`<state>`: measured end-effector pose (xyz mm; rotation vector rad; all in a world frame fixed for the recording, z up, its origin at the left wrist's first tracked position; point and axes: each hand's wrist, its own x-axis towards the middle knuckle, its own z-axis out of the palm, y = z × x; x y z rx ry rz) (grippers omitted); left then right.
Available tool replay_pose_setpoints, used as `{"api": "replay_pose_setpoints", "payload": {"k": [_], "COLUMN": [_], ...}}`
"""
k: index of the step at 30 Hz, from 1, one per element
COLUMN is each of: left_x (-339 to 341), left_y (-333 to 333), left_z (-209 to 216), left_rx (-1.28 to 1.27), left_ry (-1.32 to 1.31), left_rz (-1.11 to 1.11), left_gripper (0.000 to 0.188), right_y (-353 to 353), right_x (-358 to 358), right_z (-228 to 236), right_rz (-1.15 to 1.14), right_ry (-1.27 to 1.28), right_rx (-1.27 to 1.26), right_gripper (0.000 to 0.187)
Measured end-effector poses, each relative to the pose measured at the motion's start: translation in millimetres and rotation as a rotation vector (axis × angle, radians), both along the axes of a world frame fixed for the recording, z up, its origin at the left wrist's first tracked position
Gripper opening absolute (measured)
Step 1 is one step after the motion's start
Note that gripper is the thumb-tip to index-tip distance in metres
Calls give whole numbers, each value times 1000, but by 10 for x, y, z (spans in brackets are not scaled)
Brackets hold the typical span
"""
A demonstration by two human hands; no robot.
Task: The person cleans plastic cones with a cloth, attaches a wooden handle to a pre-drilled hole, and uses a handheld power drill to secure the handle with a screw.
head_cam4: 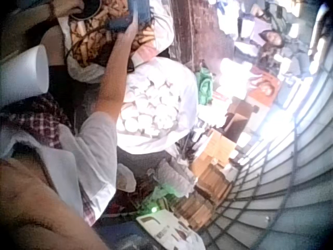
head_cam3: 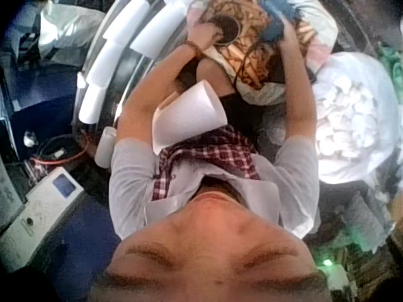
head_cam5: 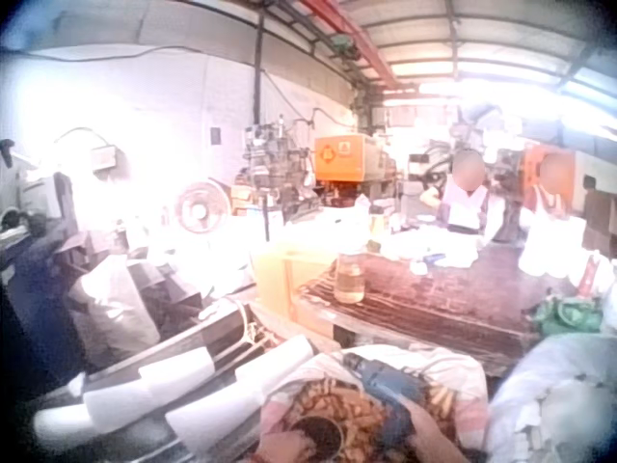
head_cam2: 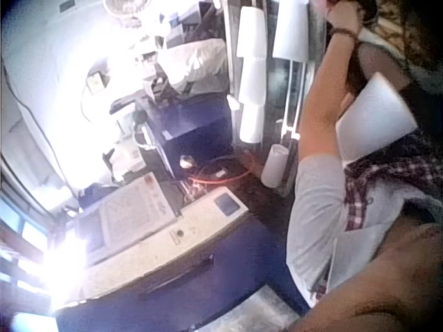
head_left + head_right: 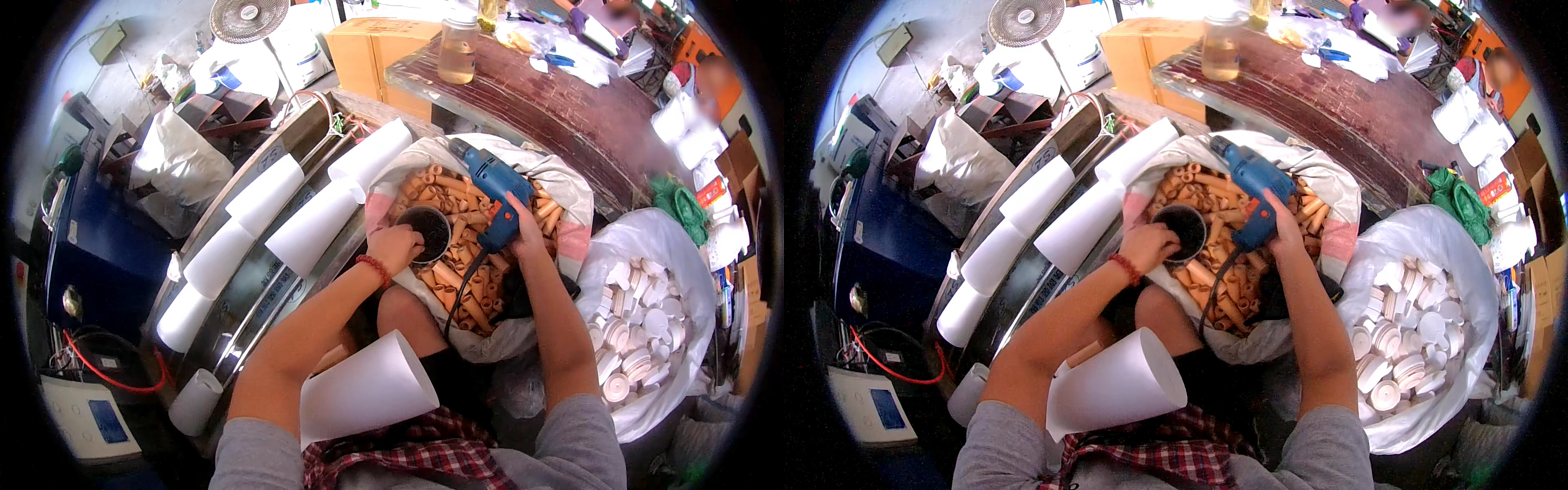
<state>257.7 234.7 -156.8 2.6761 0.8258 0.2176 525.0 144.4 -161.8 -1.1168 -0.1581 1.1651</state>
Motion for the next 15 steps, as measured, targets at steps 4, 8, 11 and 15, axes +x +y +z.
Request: {"api": "replay_pose_setpoints", "payload": {"k": [4,8,11,15], "left_x": [27,-12,71,12], "left_y": [-44,-29,-57,-28], "left_z": [-24,-78,-143,-157], "left_rx": [43,-32,-4,-41], "left_ry": [26,-40,-58,-95], "left_rz": [29,40,16,69], "left_gripper": [15,13,12,12], "right_y": [-141,-618,-1047,-1480], "right_x": [-111,-284,-417,-760], "right_z": [210,644,939,1147], "right_rz": [-11,-14,53,15], "right_ry": [4,-79,-188,-186], "right_rx": [-35,12,83,91], "right_gripper": [45,40,39,41]}}
